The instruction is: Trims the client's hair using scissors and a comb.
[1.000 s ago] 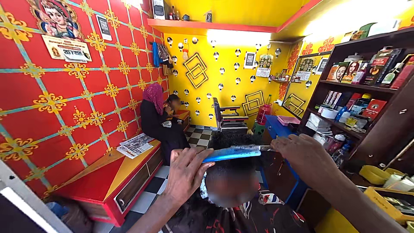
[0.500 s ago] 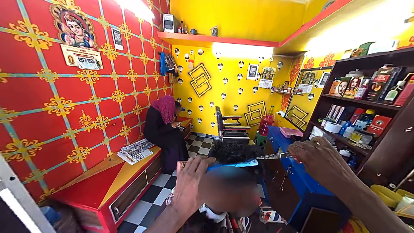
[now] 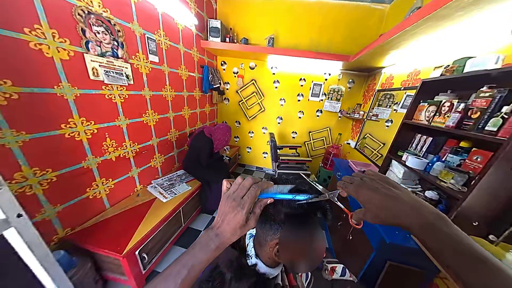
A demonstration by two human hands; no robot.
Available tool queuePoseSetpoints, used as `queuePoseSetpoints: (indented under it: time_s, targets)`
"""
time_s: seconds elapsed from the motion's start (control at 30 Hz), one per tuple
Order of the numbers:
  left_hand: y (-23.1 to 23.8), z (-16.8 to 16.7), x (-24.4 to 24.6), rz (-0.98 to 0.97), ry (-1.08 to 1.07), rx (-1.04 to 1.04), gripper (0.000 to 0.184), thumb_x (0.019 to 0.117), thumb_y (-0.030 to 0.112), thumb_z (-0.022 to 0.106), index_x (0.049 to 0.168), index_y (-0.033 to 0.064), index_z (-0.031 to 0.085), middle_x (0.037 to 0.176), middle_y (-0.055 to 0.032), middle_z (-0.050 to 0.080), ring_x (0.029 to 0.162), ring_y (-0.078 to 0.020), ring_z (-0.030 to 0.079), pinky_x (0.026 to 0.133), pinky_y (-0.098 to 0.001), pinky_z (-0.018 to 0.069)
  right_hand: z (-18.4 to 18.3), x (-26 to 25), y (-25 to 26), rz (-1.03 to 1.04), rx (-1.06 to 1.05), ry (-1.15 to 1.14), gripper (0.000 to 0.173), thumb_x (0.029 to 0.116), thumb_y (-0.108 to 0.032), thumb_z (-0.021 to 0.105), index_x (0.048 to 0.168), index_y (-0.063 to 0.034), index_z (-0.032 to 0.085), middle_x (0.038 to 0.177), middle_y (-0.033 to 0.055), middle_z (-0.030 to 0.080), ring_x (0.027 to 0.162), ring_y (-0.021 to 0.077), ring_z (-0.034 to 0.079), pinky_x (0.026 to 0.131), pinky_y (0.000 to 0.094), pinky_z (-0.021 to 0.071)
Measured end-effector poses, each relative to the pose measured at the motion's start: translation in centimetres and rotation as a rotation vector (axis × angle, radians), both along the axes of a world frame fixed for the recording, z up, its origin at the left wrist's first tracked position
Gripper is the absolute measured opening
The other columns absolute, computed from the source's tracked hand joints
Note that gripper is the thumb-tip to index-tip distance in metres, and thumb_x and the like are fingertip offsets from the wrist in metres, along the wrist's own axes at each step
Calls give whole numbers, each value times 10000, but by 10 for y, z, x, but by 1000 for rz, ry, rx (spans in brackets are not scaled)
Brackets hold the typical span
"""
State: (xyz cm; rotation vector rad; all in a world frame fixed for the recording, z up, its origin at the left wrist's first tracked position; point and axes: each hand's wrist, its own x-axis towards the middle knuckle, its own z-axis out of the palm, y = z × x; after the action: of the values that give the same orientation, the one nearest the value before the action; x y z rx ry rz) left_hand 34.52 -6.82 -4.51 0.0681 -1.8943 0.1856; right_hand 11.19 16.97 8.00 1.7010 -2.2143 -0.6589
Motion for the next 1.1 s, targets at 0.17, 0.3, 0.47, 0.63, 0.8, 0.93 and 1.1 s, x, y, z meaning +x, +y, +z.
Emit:
queuePoseSetpoints:
  time_s: [0.17, 0.3, 0.47, 0.63, 0.8, 0.93, 1.1]
  targets:
    - [-1, 6, 4, -54, -34, -14, 353, 1023, 424, 574, 1255, 183, 684, 1117, 4, 688, 979, -150, 600, 826, -398, 391, -10, 5, 0, 210, -160, 125, 314, 900, -174, 778, 1205, -157, 706, 1105, 41, 720, 1052, 242, 679, 933, 416, 529]
    - [2, 11, 6, -5, -74, -52, 418, 1028, 436, 561, 1336, 162, 629, 1126, -10, 686, 924, -173, 599, 798, -405, 396, -13, -9, 8, 226, -233, 124, 283, 890, -10, 731, 1125, -166, 749, 1024, 22, 757, 991, 227, 711, 915, 403, 545]
    - [1, 17, 6, -11, -110, -68, 471, 1029, 455, 554, 1380, 145, 600, 1103, -18, 690, 902, -181, 602, 783, -408, 402, -9, 5, 5, 77, -122, 49, 384, 886, -274, 790, 1248, -179, 702, 1193, 21, 713, 1098, 236, 667, 939, 444, 513]
    - [-2, 20, 7, 34, -114, -177, 421, 1054, 456, 508, 1273, 139, 678, 1001, -28, 711, 830, -185, 624, 775, -404, 415, -19, 5, -1, 185, -207, 77, 304, 891, -47, 738, 1165, -177, 727, 1058, 28, 743, 1003, 237, 705, 871, 411, 552]
    - [20, -23, 25, -116, 0, 45, 409, 1097, 417, 428, 1070, 162, 745, 867, -4, 728, 724, -119, 640, 700, -358, 466, -29, -17, 7, 55, -535, -48, 256, 887, -82, 771, 1131, -155, 749, 1081, 49, 758, 977, 281, 723, 838, 511, 567]
    - [47, -62, 32, -74, -221, -72, 394, 1067, 525, 425, 1186, 243, 674, 1032, 17, 688, 876, -158, 602, 823, -372, 409, -64, -39, -12, -122, -792, -565, 252, 939, -71, 697, 1190, -94, 696, 1077, 95, 743, 988, 280, 719, 873, 535, 577]
    - [32, -22, 13, 42, -204, 151, 440, 1021, 548, 503, 1058, 173, 729, 972, -2, 732, 874, -170, 681, 760, -436, 502, -97, -53, -60, -12, -772, -1498, 254, 976, 24, 594, 1220, -36, 621, 1078, 92, 697, 964, 169, 675, 859, 370, 570]
